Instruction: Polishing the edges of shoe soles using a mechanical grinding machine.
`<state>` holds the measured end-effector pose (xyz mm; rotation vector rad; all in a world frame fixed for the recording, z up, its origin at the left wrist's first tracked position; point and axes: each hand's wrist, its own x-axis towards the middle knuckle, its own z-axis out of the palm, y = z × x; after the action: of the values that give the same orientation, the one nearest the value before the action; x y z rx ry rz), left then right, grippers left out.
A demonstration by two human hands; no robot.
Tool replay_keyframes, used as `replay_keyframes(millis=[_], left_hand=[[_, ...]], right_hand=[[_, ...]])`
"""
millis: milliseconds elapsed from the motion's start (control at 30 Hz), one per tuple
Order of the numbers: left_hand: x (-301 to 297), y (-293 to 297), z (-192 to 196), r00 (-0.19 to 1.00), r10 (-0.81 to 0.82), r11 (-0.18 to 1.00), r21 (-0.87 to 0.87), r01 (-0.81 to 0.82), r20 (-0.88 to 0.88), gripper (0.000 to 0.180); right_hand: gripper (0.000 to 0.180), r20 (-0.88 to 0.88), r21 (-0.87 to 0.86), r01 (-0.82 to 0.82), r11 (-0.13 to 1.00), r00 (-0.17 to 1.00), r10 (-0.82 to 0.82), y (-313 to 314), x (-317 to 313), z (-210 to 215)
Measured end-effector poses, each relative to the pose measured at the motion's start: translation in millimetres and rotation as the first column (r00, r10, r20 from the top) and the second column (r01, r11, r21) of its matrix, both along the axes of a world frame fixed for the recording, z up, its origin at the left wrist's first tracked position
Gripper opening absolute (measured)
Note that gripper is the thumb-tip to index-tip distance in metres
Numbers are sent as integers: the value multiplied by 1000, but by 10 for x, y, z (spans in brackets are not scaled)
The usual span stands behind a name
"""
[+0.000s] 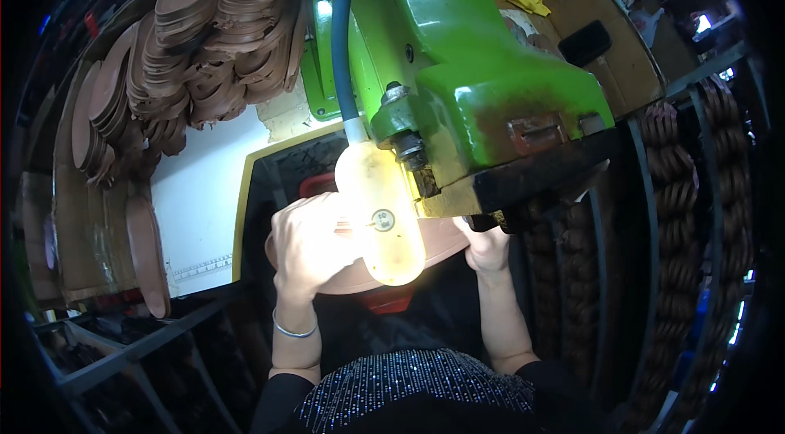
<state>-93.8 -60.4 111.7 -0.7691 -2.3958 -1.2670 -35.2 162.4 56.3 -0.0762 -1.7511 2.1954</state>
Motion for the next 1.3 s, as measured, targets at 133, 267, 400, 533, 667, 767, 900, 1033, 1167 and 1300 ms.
replay_keyframes(millis=[133,267,400,533,667,767,900,1033,1167,1300], left_hand=[[87,-183,-90,999,33,985,-169,-30,14,33],[403,-231,-298,950,214,976,-88,-199,228,35],[781,-116,-474,879,219,971,-2,-241,424,32],[987,145,-673,854,116,970,127,-206,507,27],[848,361,-849,875,-17,905,380,-192,484,31],[578,544,-780,922,-74,878,463,-121,381,32],[413,639,-660,935,-199,909,412,65,292,26],[529,654,-776,760,-301,806,579,-120,576,26],[701,698,-853,820,-203,739,633,-231,536,32],[777,712,-935,907,-11,706,645,-292,422,33]], right_hand=[[31,70,-13,-53,999,996,53,-130,37,-113],[24,52,-26,-138,990,989,139,-253,-59,57],[25,123,108,-181,978,978,167,-242,-83,31],[44,202,1,-150,989,968,146,-287,-101,-10],[50,91,102,-123,987,989,113,-277,-30,-44],[45,9,116,-36,993,999,35,-208,32,-81],[36,16,239,109,965,993,-116,-69,142,-112],[36,28,140,83,987,996,-88,-158,184,-26],[42,117,96,-7,995,993,-4,-220,86,45],[51,142,222,-127,967,985,97,-214,113,-23]])
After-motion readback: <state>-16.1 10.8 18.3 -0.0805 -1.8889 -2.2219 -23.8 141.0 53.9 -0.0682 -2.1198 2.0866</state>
